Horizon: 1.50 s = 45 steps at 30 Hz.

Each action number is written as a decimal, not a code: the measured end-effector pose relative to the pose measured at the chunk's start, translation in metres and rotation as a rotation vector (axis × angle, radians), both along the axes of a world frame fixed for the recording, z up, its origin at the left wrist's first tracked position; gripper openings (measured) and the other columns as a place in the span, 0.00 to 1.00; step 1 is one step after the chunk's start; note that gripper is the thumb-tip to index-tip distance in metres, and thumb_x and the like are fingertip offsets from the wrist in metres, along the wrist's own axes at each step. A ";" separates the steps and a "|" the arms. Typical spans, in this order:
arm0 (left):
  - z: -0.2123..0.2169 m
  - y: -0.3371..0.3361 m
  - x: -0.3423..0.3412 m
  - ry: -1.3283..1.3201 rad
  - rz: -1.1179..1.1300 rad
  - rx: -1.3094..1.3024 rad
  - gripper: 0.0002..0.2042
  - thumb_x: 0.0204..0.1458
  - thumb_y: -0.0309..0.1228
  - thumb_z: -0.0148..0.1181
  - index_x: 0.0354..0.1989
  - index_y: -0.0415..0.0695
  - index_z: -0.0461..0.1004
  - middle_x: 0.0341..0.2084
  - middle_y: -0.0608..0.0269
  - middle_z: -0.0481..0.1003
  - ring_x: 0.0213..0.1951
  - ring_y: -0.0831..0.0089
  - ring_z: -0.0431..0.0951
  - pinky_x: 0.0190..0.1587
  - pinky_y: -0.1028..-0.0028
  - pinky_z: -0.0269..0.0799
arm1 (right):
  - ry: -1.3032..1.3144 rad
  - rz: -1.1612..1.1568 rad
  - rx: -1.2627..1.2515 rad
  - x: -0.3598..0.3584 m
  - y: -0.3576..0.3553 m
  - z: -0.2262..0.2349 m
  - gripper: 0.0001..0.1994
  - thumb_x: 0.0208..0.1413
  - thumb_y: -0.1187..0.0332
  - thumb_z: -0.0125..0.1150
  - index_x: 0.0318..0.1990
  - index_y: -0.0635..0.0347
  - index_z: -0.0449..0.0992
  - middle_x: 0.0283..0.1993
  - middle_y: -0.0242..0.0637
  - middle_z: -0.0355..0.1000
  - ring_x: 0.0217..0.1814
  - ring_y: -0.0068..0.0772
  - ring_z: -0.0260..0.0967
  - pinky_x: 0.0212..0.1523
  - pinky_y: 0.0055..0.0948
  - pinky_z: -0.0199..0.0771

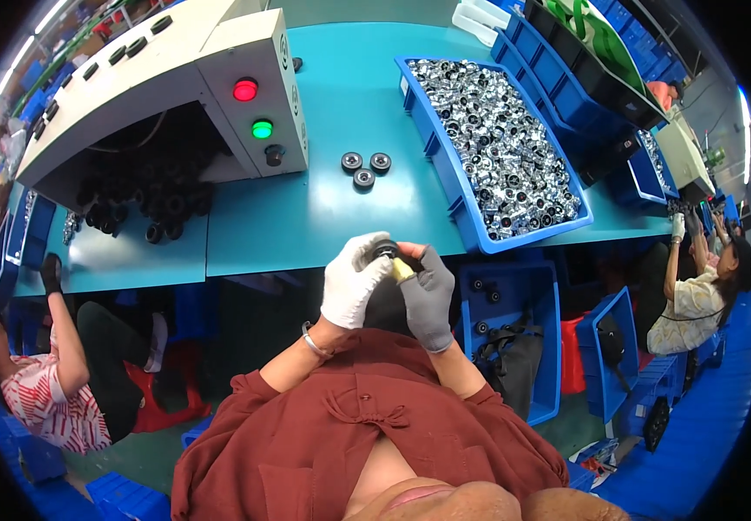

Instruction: Assembling small metal bearings into rubber housings at a factory workstation.

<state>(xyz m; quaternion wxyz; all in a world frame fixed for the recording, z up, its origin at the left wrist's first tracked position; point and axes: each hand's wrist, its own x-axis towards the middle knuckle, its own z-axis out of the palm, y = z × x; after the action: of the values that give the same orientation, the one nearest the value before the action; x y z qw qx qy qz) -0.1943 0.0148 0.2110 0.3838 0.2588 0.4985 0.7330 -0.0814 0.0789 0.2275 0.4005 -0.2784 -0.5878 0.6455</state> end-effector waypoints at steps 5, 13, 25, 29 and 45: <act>-0.004 -0.004 -0.006 0.089 -0.025 -0.082 0.15 0.58 0.23 0.62 0.53 0.33 0.72 0.42 0.59 0.78 0.39 0.75 0.79 0.46 0.74 0.76 | -0.073 0.081 0.019 0.007 0.003 0.004 0.16 0.63 0.77 0.50 0.57 0.69 0.74 0.48 0.32 0.74 0.48 0.17 0.69 0.51 0.19 0.68; 0.008 -0.006 -0.004 0.007 -0.117 -0.054 0.10 0.57 0.22 0.64 0.45 0.33 0.74 0.36 0.58 0.80 0.36 0.75 0.81 0.42 0.76 0.77 | -0.142 0.123 0.221 0.011 0.022 0.013 0.12 0.61 0.79 0.54 0.49 0.67 0.80 0.44 0.31 0.74 0.44 0.19 0.68 0.47 0.17 0.66; -0.005 -0.004 -0.005 0.221 0.032 -0.119 0.05 0.57 0.22 0.63 0.39 0.34 0.76 0.27 0.62 0.79 0.26 0.79 0.76 0.32 0.79 0.73 | -0.109 0.019 0.289 0.012 0.008 -0.009 0.13 0.59 0.82 0.53 0.50 0.68 0.79 0.44 0.33 0.76 0.45 0.19 0.71 0.47 0.18 0.70; 0.006 -0.009 -0.011 0.132 -0.096 -0.128 0.07 0.55 0.20 0.64 0.40 0.34 0.76 0.27 0.62 0.79 0.26 0.80 0.76 0.31 0.79 0.72 | 0.036 0.103 -0.015 0.012 0.006 -0.001 0.14 0.60 0.81 0.51 0.52 0.70 0.77 0.47 0.32 0.77 0.48 0.17 0.70 0.50 0.18 0.70; 0.007 -0.002 0.003 0.344 -0.025 -0.188 0.13 0.52 0.21 0.69 0.44 0.37 0.74 0.35 0.68 0.77 0.37 0.83 0.74 0.43 0.80 0.72 | -0.053 0.074 0.044 0.006 0.019 -0.005 0.10 0.66 0.72 0.54 0.46 0.67 0.79 0.40 0.28 0.76 0.42 0.14 0.68 0.44 0.18 0.68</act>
<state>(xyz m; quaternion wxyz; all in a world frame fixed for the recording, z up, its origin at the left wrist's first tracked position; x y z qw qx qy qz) -0.1910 0.0126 0.2177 0.3244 0.3496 0.6196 0.6234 -0.0757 0.0981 0.2224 0.3668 -0.2646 -0.6221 0.6391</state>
